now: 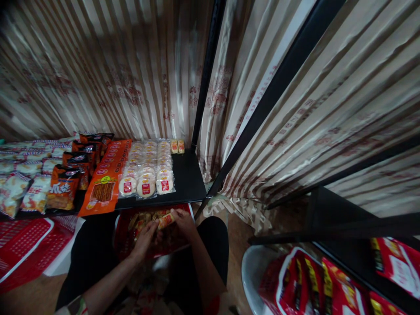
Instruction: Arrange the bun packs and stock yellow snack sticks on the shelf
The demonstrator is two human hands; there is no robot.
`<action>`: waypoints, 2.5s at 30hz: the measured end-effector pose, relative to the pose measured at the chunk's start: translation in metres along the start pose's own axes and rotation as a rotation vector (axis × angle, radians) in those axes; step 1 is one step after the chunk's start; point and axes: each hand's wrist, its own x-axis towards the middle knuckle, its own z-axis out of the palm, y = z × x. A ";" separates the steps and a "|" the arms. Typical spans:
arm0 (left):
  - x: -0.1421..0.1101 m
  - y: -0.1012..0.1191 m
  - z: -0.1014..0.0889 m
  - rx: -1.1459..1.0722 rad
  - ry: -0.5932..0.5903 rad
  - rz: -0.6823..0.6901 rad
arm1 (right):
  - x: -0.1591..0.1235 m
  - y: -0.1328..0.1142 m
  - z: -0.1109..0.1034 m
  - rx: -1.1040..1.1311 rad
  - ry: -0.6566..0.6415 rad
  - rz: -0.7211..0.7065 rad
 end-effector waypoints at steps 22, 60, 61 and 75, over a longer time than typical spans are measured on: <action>0.014 0.052 0.016 0.115 -0.077 0.219 | -0.024 -0.029 -0.020 -0.432 0.169 -0.163; 0.117 0.168 0.106 0.762 -0.004 0.467 | 0.093 -0.052 -0.046 -0.633 0.721 -0.440; 0.121 0.169 0.109 0.770 -0.002 0.453 | 0.098 -0.051 -0.047 -0.636 0.723 -0.433; 0.169 0.179 0.128 0.692 0.016 0.428 | 0.161 -0.059 -0.053 -0.647 0.840 -0.412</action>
